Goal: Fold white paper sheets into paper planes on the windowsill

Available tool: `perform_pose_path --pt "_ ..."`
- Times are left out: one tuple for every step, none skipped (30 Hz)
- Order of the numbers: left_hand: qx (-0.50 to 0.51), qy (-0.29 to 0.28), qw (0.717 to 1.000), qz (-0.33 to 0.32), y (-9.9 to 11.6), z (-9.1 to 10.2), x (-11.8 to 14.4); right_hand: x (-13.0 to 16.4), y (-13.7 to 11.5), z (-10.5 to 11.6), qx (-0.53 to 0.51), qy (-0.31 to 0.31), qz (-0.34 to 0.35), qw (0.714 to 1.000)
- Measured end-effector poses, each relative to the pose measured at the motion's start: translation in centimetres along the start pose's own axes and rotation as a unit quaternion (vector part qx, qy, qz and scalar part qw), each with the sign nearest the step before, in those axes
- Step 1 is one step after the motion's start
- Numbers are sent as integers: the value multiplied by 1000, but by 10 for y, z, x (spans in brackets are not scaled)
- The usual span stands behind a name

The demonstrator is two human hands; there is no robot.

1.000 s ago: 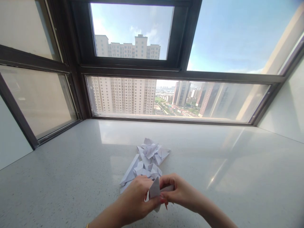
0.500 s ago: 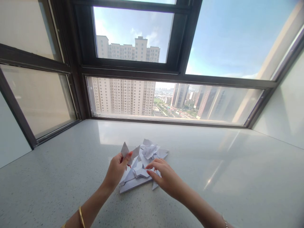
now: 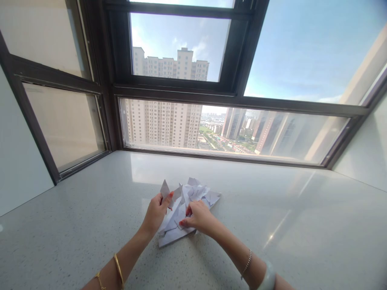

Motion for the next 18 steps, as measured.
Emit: perform_pose_path --pt "3 -1 1000 2 -1 0 0 1 1 1 -15 4 -1 1000" --pt "6 -2 1000 4 -1 0 0 1 2 3 -31 10 -1 999" --pt "8 -1 1000 6 -1 0 0 2 2 5 -46 15 -1 999" --pt "11 0 1000 7 -1 0 0 3 2 6 -60 21 -1 998" --pt "13 2 1000 8 -1 0 0 4 2 8 -74 26 -1 997" --pt "15 4 1000 9 -1 1 0 5 2 10 -85 31 0 996" --pt "18 5 1000 9 -1 1 0 6 2 11 -93 36 0 995" --pt "20 5 1000 8 -1 1 -1 7 2 13 -102 41 2 994" --pt "23 3 1000 8 -1 1 -1 8 2 15 -116 51 3 992" --pt "26 -1 1000 7 -1 0 -1 9 3 19 -136 64 7 989" --pt "29 -6 1000 8 -1 -1 -1 11 4 24 -162 80 12 984" --pt "32 -12 999 9 -1 -2 -1 12 4 30 -192 97 20 976" --pt "35 -19 999 10 -2 -4 -1 14 4 35 -226 112 32 967" --pt "37 -26 999 12 -2 -5 -1 15 4 41 -260 122 46 957" --pt "38 -33 999 13 -2 -7 -1 17 3 45 -292 122 62 947" --pt "40 -40 998 15 -3 -8 0 18 3 48 -324 118 77 935" --pt "41 -46 998 17 -3 -10 0 18 2 50 -354 113 89 924" --pt "41 -52 998 18 -4 -12 1 19 2 51 -377 108 98 915"
Point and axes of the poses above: each hand's wrist, its own x-axis away from the middle knuckle, its own z-axis out of the back of the hand, y = z × x, the point moved 10 cm from there along -x, towards the middle knuckle, and after that the axes turned 3 degrees about -x, right-handed, at the moved point
